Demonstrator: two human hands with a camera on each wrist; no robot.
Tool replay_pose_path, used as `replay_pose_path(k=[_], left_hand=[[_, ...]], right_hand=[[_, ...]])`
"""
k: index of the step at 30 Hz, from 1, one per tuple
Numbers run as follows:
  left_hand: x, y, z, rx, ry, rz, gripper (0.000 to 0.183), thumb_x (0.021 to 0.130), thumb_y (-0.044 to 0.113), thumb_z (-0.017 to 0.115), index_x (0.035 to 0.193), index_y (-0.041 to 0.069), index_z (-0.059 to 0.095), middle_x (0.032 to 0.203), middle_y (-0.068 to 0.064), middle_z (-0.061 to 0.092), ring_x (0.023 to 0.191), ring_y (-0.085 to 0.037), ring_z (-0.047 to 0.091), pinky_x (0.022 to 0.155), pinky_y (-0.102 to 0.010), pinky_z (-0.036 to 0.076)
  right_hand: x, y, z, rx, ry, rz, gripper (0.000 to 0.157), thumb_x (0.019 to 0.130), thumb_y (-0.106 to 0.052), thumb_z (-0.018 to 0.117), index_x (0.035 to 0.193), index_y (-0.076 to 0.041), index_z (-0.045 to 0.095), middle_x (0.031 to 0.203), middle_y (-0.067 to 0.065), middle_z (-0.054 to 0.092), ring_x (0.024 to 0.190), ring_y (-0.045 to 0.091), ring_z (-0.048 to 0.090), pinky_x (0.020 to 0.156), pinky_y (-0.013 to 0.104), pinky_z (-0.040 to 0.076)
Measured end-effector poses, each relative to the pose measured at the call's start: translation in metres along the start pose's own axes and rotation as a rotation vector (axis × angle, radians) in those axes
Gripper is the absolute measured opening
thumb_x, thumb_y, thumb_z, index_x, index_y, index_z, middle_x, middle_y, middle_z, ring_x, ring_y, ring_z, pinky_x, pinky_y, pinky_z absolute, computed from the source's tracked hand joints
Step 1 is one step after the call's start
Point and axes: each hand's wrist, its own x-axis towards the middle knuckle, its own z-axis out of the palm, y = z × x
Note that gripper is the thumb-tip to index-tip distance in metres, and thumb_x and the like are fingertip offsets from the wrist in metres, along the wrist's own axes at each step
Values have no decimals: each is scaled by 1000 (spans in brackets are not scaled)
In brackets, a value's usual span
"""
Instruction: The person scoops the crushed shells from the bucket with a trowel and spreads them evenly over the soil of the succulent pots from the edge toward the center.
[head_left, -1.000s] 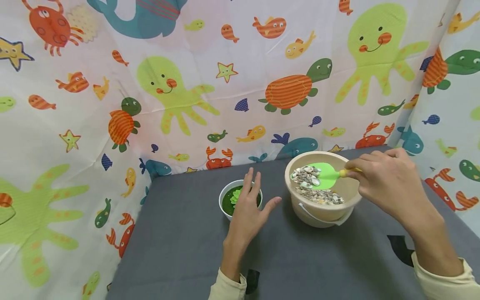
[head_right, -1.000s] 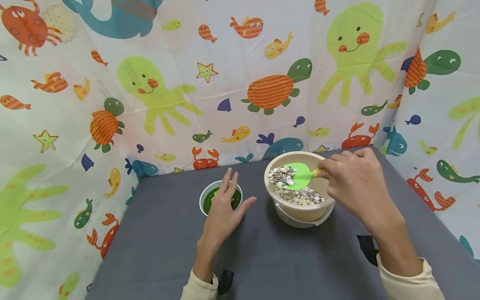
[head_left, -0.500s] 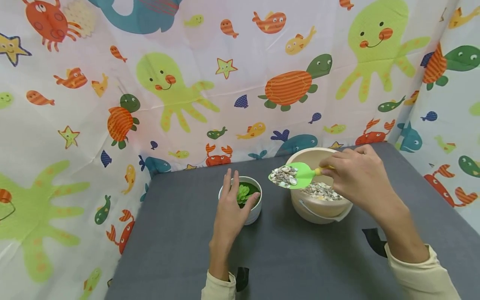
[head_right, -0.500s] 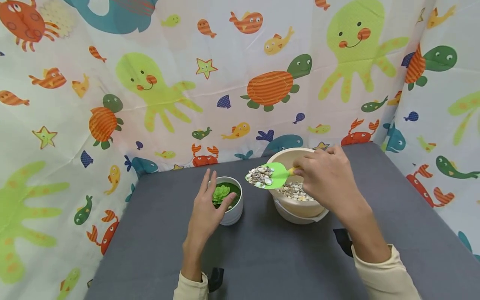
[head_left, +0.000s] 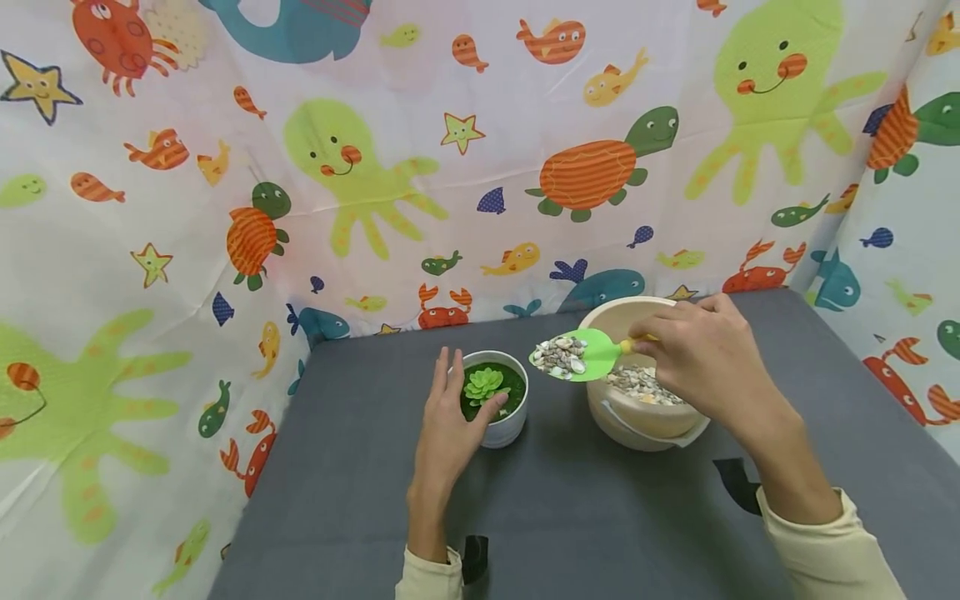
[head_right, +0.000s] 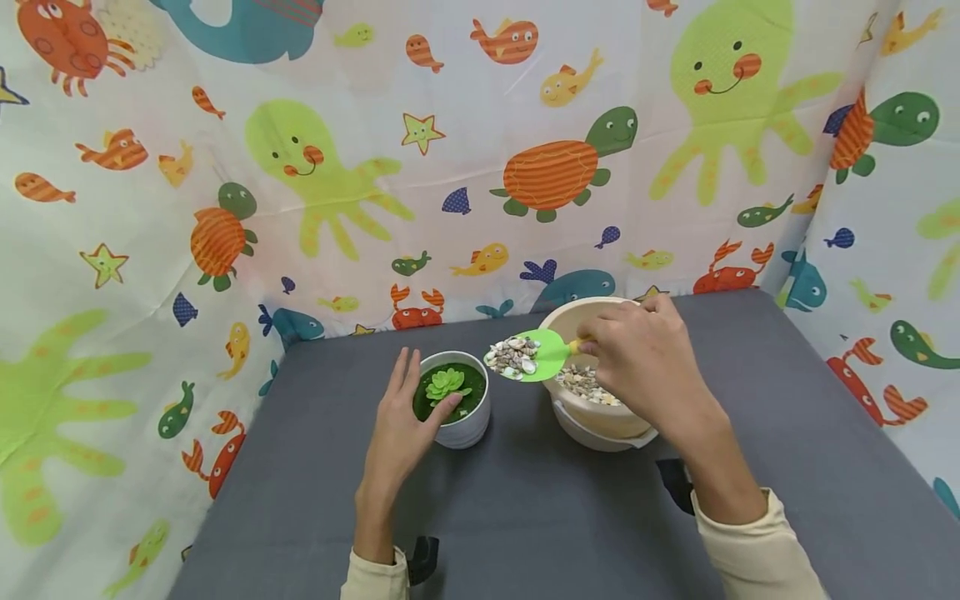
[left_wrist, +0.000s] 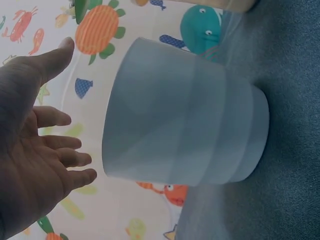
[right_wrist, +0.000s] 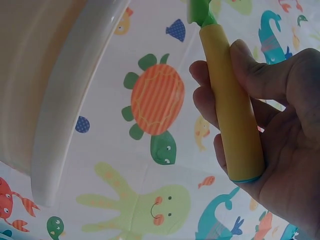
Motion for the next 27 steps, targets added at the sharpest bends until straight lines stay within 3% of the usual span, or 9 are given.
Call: replay_pose_path(k=[12, 19, 27], left_hand=[[-7, -17, -2, 6, -8, -51, 101, 89, 58, 76, 166, 13, 29, 177, -12, 17, 160, -41, 29, 121, -63, 39], [-3, -23, -6, 24, -15, -66, 103, 88, 62, 76, 166, 14, 28, 177, -11, 17, 157, -42, 34, 118, -62, 42], [-1, -29, -8, 8, -36, -68, 104, 89, 61, 76, 167, 16, 25, 177, -11, 18, 157, -42, 35, 118, -63, 42]], right_hand=[[7, -9, 13, 6, -32, -23, 20, 77, -4, 86, 95, -13, 84, 88, 3, 82, 85, 22, 74, 80, 47, 42], [15, -15, 20, -11, -19, -57, 20, 75, -7, 87, 94, -13, 84, 86, 2, 81, 84, 21, 73, 78, 44, 42], [23, -25, 28, -9, -91, -32, 13, 82, -14, 86, 95, -14, 84, 89, 1, 82, 91, 23, 75, 84, 50, 47]])
